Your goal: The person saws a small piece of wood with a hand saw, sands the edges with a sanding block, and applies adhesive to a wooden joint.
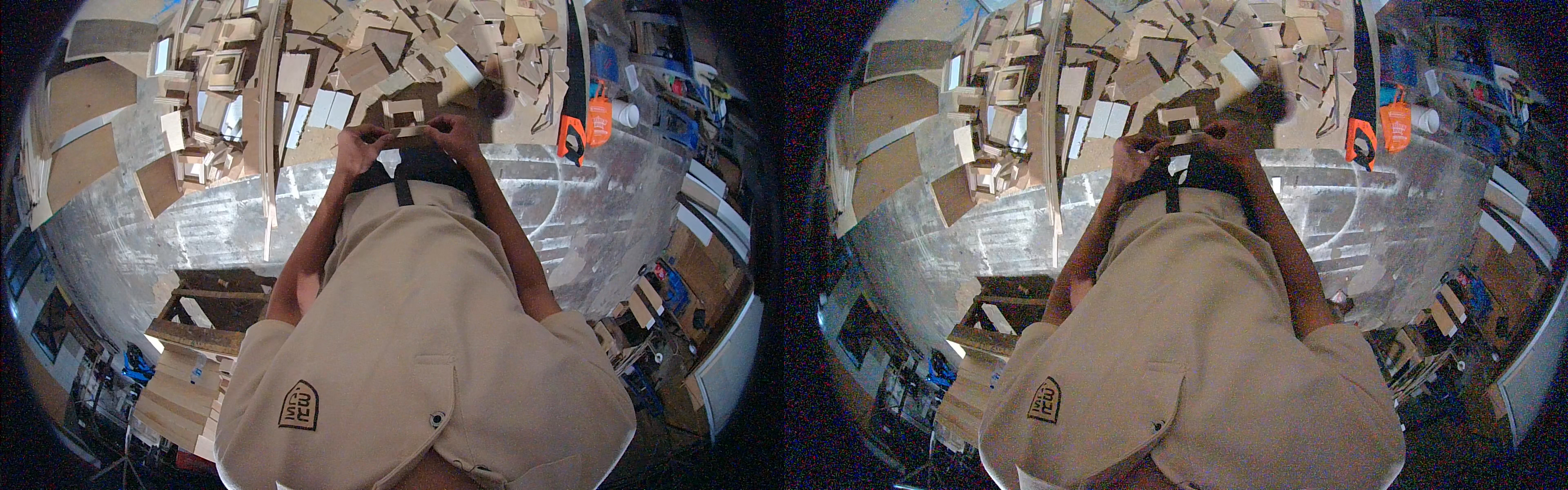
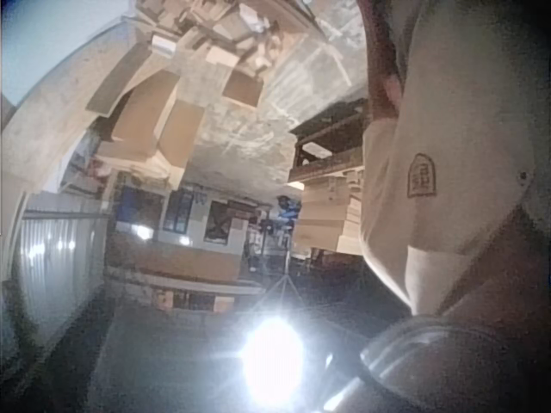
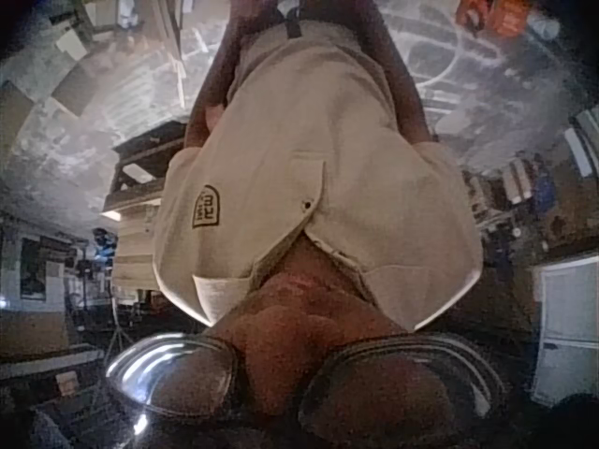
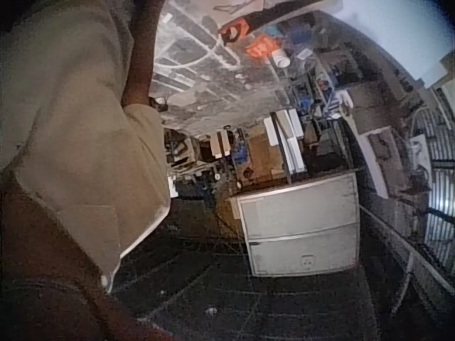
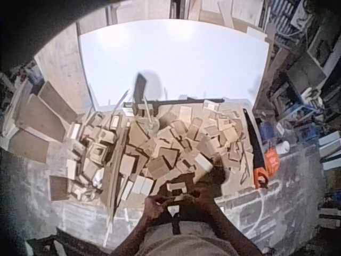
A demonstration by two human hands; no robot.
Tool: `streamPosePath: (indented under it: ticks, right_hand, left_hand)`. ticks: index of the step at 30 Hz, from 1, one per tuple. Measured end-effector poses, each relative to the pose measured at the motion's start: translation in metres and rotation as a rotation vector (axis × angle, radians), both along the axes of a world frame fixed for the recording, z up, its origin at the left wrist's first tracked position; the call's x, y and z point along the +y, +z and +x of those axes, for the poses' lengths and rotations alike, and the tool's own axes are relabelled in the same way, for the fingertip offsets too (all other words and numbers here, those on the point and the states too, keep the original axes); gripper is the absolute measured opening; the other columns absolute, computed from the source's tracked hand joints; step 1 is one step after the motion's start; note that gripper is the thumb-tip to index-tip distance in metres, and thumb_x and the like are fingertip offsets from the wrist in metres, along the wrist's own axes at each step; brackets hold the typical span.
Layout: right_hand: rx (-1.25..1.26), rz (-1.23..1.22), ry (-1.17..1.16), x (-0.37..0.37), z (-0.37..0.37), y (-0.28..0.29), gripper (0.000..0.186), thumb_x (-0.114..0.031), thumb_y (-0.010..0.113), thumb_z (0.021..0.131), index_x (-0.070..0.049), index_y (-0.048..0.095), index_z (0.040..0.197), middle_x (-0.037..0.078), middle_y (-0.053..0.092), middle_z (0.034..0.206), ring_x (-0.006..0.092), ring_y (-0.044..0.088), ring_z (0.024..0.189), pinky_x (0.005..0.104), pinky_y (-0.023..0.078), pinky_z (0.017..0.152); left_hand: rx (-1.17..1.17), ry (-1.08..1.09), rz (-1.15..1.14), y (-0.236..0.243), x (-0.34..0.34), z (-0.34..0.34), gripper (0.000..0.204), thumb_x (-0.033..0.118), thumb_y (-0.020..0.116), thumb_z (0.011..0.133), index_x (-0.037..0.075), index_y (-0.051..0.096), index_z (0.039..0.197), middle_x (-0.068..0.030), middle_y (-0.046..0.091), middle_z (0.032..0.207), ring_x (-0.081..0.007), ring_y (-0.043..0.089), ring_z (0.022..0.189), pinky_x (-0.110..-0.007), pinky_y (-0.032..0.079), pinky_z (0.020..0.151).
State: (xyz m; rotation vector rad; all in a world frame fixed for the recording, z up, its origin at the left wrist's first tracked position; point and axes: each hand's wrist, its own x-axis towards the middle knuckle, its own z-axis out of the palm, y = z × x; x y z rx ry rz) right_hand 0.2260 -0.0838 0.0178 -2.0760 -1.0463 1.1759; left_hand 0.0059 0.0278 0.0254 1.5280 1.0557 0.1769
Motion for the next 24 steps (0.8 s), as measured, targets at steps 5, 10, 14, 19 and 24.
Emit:
streamPosePath:
  ticks: [5, 10, 14, 19, 24]
  right_hand:
    - [0.011, 0.004, -0.001, 0.0, 0.0, -0.002, 0.027, -0.025, 0.075, 0.083, -0.003, 0.074, 0.097, 0.009, 0.074, 0.088, 0.0153, 0.067, 0.077, 0.0326, 0.053, 0.073]
    - [0.014, 0.001, 0.008, -0.001, 0.002, -0.003, 0.026, -0.024, 0.074, 0.083, -0.002, 0.073, 0.097, 0.009, 0.073, 0.086, 0.0148, 0.067, 0.075, 0.0319, 0.053, 0.072]
    - [-0.009, 0.012, 0.026, 0.001, 0.0, -0.003, 0.025, -0.023, 0.074, 0.083, -0.002, 0.073, 0.096, 0.009, 0.073, 0.085, 0.0145, 0.066, 0.076, 0.0316, 0.053, 0.072]
    - [0.015, 0.031, 0.029, 0.001, -0.002, -0.007, 0.023, -0.023, 0.073, 0.085, -0.002, 0.072, 0.094, 0.008, 0.072, 0.084, 0.0132, 0.065, 0.074, 0.0315, 0.053, 0.071]
    - [0.251, 0.109, 0.001, -0.012, 0.012, -0.024, 0.02, -0.021, 0.072, 0.087, -0.002, 0.068, 0.091, 0.003, 0.066, 0.079, 0.0103, 0.061, 0.07, 0.0276, 0.053, 0.066]
  left_hand:
    - [-0.001, 0.0, 0.032, 0.004, 0.0, 0.001, 0.021, 0.02, 0.078, 0.081, 0.001, 0.076, 0.09, -0.0106, 0.075, 0.082, -0.0147, 0.069, 0.073, -0.029, 0.055, 0.068]
    - [0.082, -0.03, -0.018, 0.012, 0.002, 0.005, 0.023, 0.024, 0.079, 0.081, 0.002, 0.076, 0.089, -0.0109, 0.075, 0.084, -0.0164, 0.071, 0.074, -0.03, 0.055, 0.069]
    - [0.068, -0.022, 0.023, 0.002, 0.001, 0.001, 0.022, 0.023, 0.079, 0.08, 0.002, 0.076, 0.088, -0.0113, 0.075, 0.084, -0.0171, 0.071, 0.074, -0.031, 0.056, 0.069]
    - [0.096, -0.013, 0.059, 0.001, 0.001, -0.001, 0.022, 0.021, 0.08, 0.078, 0.002, 0.075, 0.088, -0.0116, 0.074, 0.082, -0.0183, 0.071, 0.075, -0.031, 0.056, 0.07]
    - [0.043, -0.094, 0.138, 0.041, 0.005, 0.007, 0.024, 0.023, 0.079, 0.078, 0.005, 0.074, 0.093, -0.0124, 0.073, 0.088, -0.0225, 0.071, 0.084, -0.034, 0.056, 0.077]
